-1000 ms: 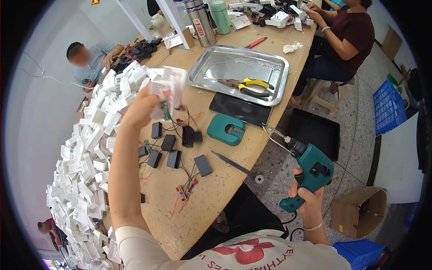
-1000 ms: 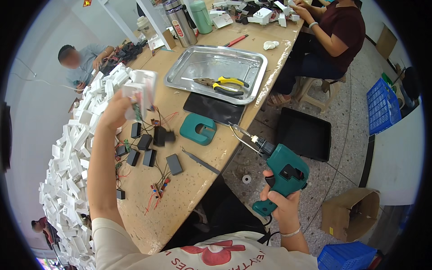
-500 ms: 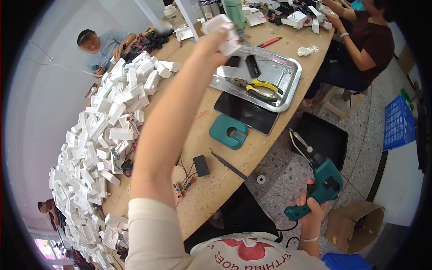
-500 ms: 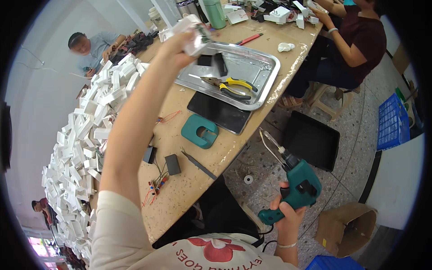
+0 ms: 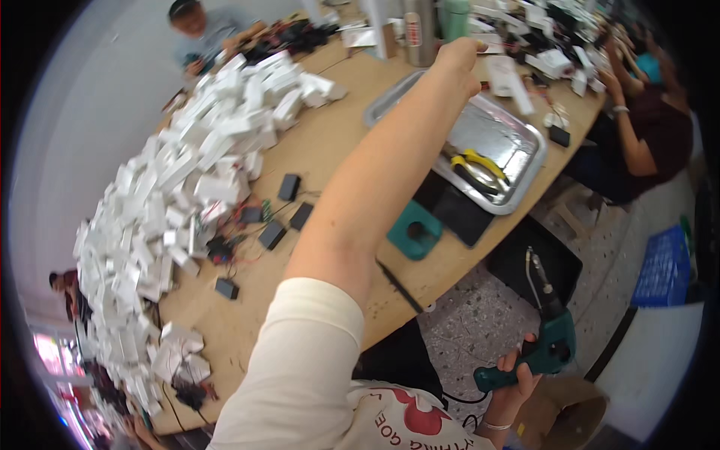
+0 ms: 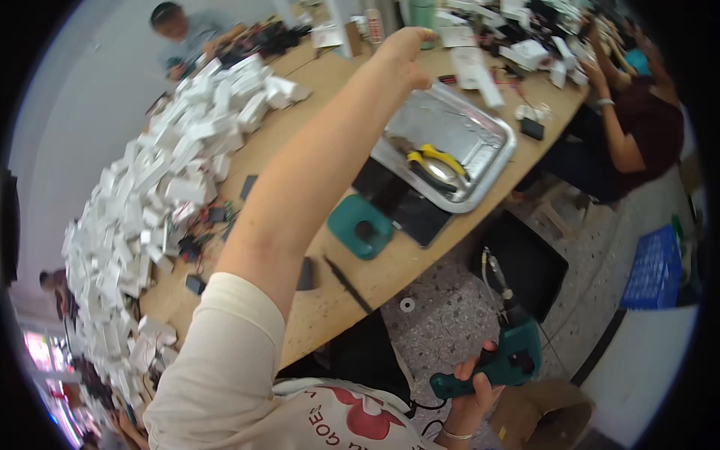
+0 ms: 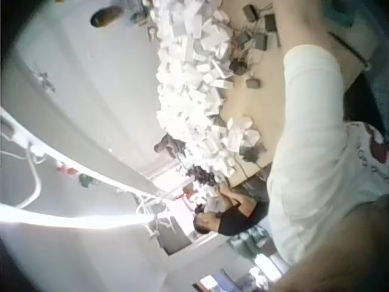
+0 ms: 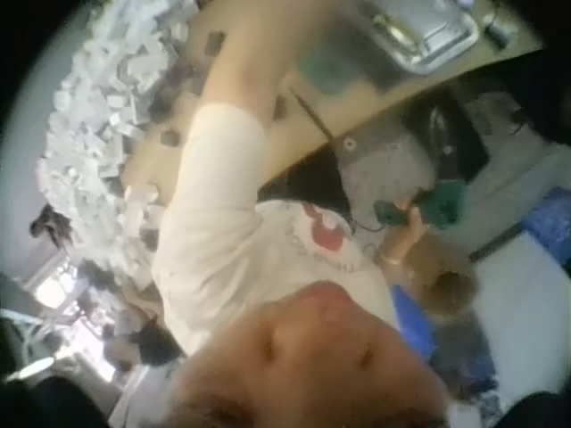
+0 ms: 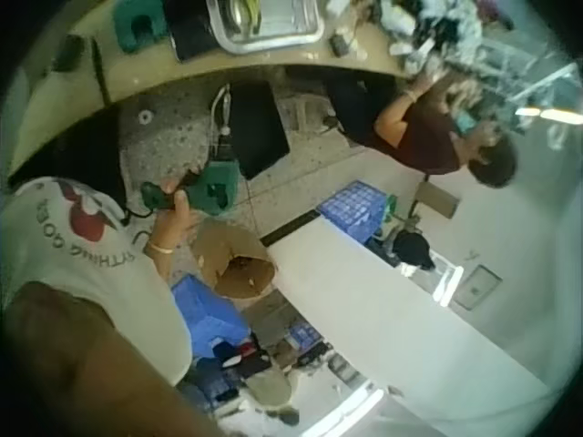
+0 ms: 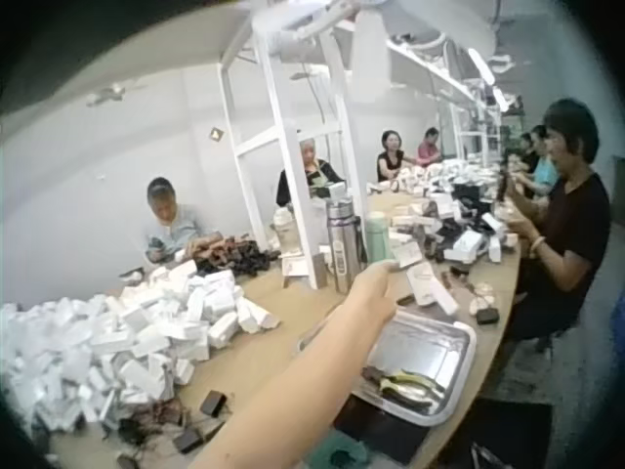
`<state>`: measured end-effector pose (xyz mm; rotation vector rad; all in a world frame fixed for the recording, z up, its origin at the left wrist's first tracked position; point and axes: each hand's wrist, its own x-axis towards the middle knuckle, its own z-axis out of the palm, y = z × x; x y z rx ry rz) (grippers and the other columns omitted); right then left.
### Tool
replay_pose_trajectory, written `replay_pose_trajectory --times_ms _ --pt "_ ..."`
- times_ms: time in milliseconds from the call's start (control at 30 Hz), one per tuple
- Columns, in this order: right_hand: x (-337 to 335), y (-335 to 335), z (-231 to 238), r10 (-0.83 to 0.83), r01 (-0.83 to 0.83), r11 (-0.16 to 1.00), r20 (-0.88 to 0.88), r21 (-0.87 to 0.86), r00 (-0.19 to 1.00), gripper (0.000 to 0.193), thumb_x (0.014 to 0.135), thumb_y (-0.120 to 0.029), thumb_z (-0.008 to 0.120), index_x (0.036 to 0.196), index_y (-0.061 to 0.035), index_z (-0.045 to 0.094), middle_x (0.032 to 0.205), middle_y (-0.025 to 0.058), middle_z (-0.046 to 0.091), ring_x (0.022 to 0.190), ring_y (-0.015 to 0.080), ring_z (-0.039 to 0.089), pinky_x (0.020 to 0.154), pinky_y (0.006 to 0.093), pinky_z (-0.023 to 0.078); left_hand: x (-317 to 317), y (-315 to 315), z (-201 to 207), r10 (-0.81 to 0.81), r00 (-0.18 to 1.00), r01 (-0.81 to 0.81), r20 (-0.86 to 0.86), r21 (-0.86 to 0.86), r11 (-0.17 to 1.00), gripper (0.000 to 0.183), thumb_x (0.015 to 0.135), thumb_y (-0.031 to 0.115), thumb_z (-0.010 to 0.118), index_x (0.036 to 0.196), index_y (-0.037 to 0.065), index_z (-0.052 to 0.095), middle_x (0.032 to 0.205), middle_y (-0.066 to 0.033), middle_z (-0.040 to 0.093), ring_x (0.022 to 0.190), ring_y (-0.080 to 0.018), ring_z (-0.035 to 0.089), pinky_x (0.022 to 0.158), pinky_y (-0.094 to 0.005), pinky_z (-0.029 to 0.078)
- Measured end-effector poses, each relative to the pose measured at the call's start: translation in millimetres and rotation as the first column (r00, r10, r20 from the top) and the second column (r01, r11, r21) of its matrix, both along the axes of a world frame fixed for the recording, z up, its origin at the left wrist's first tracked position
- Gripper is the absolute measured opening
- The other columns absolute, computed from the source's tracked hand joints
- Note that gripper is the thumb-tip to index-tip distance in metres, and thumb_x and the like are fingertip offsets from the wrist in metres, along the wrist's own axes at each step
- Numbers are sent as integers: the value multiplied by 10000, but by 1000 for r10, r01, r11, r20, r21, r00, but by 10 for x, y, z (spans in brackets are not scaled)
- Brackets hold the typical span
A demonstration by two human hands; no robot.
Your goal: The person solders wires inside plastic casings using a soldering iron, transfers assembled casings into a bin, and arranges new circuit boards and casings on the table.
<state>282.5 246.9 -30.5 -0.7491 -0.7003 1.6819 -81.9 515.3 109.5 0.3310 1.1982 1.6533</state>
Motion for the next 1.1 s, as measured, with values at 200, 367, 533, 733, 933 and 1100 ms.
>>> replay_pose_trajectory --times_ms 200,367,533,733,933,1100 --pt "-258 116 -12 258 -253 965 -87 64 962 627 763 -106 641 1293 -4 322 1261 77 451 652 123 466 565 263 437 -920 -1735 444 337 907 -325 -251 89 941 388 776 110 636 1123 -5 508 1167 -146 474 1104 -227 425 866 -398 404" --pt "-420 205 -21 555 -514 831 -248 213 794 682 813 -50 610 1357 -36 198 1309 34 387 655 130 427 592 264 419 -948 -4100 830 635 486 -544 -600 361 757 436 791 110 588 1171 -25 426 1109 -109 510 960 -220 502 775 -363 430" --pt "-941 4 118 737 -698 661 -415 277 534 760 797 -16 630 1397 -102 170 1263 19 425 643 129 428 596 255 406 -298 -6287 711 405 -240 -749 -882 434 500 401 800 72 615 1171 -16 492 1099 -120 547 1006 -177 521 856 -308 425" --pt "-1324 -361 38 778 -861 435 -591 262 214 779 796 -24 635 1409 -125 165 1301 23 414 644 123 428 601 246 402 904 -7650 104 83 -455 -865 -887 462 194 287 835 33 562 1111 -41 537 983 -76 590 924 -129 551 827 -267 440" --pt "-1606 -713 109 799 -891 323 -597 320 75 783 807 -27 618 1416 -150 141 1310 19 416 660 114 435 626 250 410 1642 -7778 -617 -381 -297 -951 -876 234 204 341 736 34 666 1056 -18 562 1024 -156 563 900 -294 530 800 -337 429" --pt "-1723 -976 240 841 -902 278 -537 331 61 775 818 -24 600 1419 -152 127 1298 15 425 662 113 437 634 257 412 1084 -7640 -493 -364 -238 -934 -900 110 339 739 623 322 758 1210 3 443 1265 -194 395 1144 -357 389 932 -418 309"
